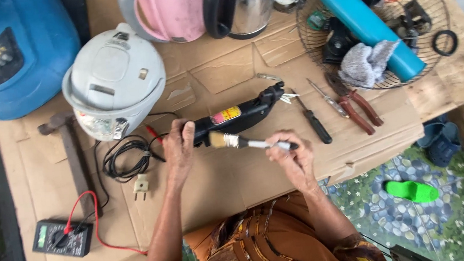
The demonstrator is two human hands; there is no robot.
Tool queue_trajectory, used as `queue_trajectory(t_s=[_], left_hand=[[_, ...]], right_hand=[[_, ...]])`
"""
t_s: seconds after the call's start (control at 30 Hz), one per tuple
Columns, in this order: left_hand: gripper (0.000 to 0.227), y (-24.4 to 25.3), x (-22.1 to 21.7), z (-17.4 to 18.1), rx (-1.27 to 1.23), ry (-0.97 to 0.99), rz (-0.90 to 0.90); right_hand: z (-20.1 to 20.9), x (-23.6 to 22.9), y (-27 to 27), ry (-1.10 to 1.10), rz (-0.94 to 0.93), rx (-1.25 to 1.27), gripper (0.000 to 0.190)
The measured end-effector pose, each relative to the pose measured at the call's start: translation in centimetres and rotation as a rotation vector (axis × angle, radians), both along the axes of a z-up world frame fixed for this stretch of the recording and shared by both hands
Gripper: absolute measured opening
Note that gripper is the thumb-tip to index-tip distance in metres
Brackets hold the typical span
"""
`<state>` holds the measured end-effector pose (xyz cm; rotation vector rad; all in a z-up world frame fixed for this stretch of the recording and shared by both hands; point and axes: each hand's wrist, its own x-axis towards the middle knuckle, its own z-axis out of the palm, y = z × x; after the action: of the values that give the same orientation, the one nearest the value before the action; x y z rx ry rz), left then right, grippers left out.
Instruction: The person uses a screwdriver to unscrew a black electrical device, then uses a brush to clean its surface. They connect a multimeter to the device using red and black probes to test it, then use pliers to adjust a component on the device.
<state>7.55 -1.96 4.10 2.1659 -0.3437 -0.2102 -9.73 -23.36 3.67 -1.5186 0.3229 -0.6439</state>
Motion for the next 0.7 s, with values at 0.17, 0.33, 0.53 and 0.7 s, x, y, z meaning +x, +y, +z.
queue_trajectory(t_s=[0.17, 0.33, 0.53, 0.7], left_hand=[[0.037, 0.0, -0.6, 0.1, 0.064, 0.105, 0.110], [0.041, -0.1, -0.4, 0.6, 0.068, 0.180, 0.165], [0.039, -0.3, -1.9, 0.2, -0.072, 0.042, 0.159], [0.035, -1.1, -1.9, -0.8, -0.215, -0.177, 0.231]], right_hand=[[-4.6, -1.0, -3.1, -0.044, -0.204, -0.383, 0.009], [-0.8, -2.9, -5.0, 0.012, -0.552, -0.541, 0.006], [1.0, -2.4, -1.9, 0.019, -0.245, -0.268, 0.007], [0.3, -2.6, -4.9, -0.008, -0.403, -0.358, 0.012]])
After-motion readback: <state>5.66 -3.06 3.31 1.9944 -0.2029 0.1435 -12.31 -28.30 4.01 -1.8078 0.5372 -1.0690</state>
